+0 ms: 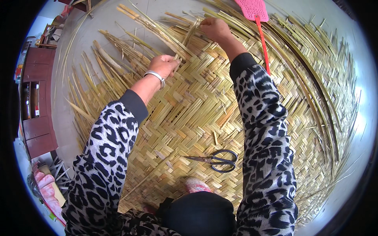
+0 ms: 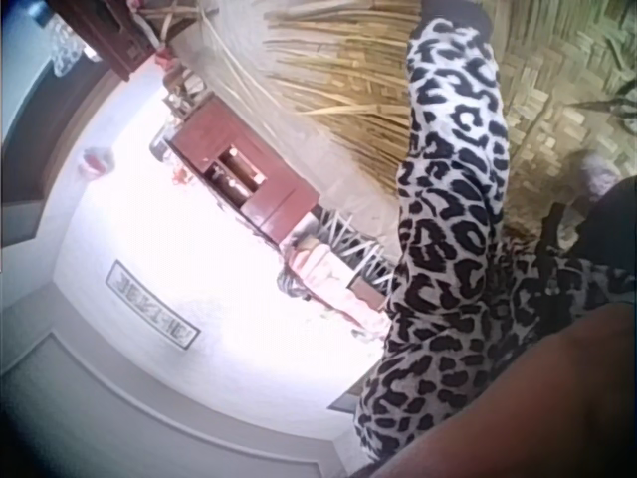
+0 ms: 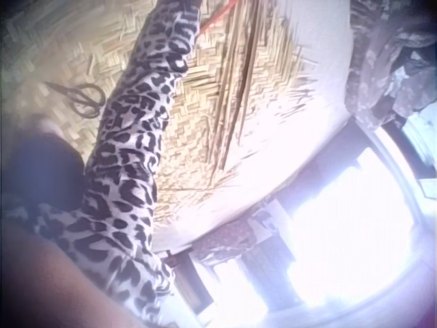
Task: The person weaves a large circular mat or basket base using dried palm leaves. They interlace the leaves by hand, occasionally using scissors to trim excess material. The work progresses steadily as the woven area expands.
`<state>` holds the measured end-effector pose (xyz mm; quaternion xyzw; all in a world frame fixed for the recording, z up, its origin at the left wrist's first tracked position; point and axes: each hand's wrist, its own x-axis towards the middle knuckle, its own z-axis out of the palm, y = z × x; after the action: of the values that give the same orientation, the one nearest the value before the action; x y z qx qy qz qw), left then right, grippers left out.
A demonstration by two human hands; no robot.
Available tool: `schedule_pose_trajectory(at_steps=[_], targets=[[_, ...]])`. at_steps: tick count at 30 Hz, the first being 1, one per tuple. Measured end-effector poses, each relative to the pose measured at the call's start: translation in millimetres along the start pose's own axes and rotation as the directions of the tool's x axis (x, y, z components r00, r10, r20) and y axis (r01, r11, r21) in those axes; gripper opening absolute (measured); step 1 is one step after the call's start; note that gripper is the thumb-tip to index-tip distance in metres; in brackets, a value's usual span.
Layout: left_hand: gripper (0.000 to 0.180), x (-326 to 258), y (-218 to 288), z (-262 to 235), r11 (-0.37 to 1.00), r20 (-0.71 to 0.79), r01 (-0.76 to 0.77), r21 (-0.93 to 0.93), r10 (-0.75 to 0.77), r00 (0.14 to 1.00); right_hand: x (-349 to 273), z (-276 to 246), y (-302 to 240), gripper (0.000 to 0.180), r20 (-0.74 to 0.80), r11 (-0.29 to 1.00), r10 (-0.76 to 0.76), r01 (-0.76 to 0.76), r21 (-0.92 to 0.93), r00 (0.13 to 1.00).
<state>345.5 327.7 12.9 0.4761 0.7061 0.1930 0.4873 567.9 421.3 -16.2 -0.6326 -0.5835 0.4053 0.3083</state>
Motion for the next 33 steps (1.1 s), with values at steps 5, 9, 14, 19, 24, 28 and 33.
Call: schedule_pose_trajectory(at_steps=[5,9,14,19,24,28,33], targets=[[0.026,-2.2,-5.1,2.2,0.993,-0.067,-0.064,0.102,0.071,0.995,25.5,8.8,0.3,0.043,0.022,0.862,-0.278,0.259,-0.435,0.960],[0.027,-10.7,-6.4,6.8,0.975,-0.218,-0.180,0.130,0.205,0.954,48.9,21.5,-23.0,0.050,0.101,0.793,-0.305,0.311,-0.524,0.947],[0.026,-19.2,-6.8,10.0,0.967,-0.308,-0.210,0.144,0.245,0.919,60.3,15.0,-33.4,0.047,0.108,0.898,-0.293,0.312,-0.309,0.950],[0.023,-24.3,-7.5,10.4,0.966,-0.341,-0.246,0.084,0.260,0.903,59.1,19.8,-20.3,0.058,0.142,0.862,-0.288,0.321,-0.391,0.947],[0.027,-29.4,-5.9,8.2,0.966,-0.334,-0.245,0.085,0.259,0.906,64.2,33.4,-18.0,0.056,0.228,0.815,-0.167,0.264,-0.516,0.959],[0.027,-33.9,-3.3,6.5,0.966,-0.348,-0.248,0.078,0.259,0.901,75.0,20.4,-28.5,0.045,0.424,0.859,0.034,0.190,-0.475,0.905],[0.027,-37.4,-0.6,5.5,0.965,-0.352,-0.247,0.089,0.262,0.899,73.3,9.9,-38.4,0.052,0.449,0.908,0.009,0.180,-0.378,0.893]])
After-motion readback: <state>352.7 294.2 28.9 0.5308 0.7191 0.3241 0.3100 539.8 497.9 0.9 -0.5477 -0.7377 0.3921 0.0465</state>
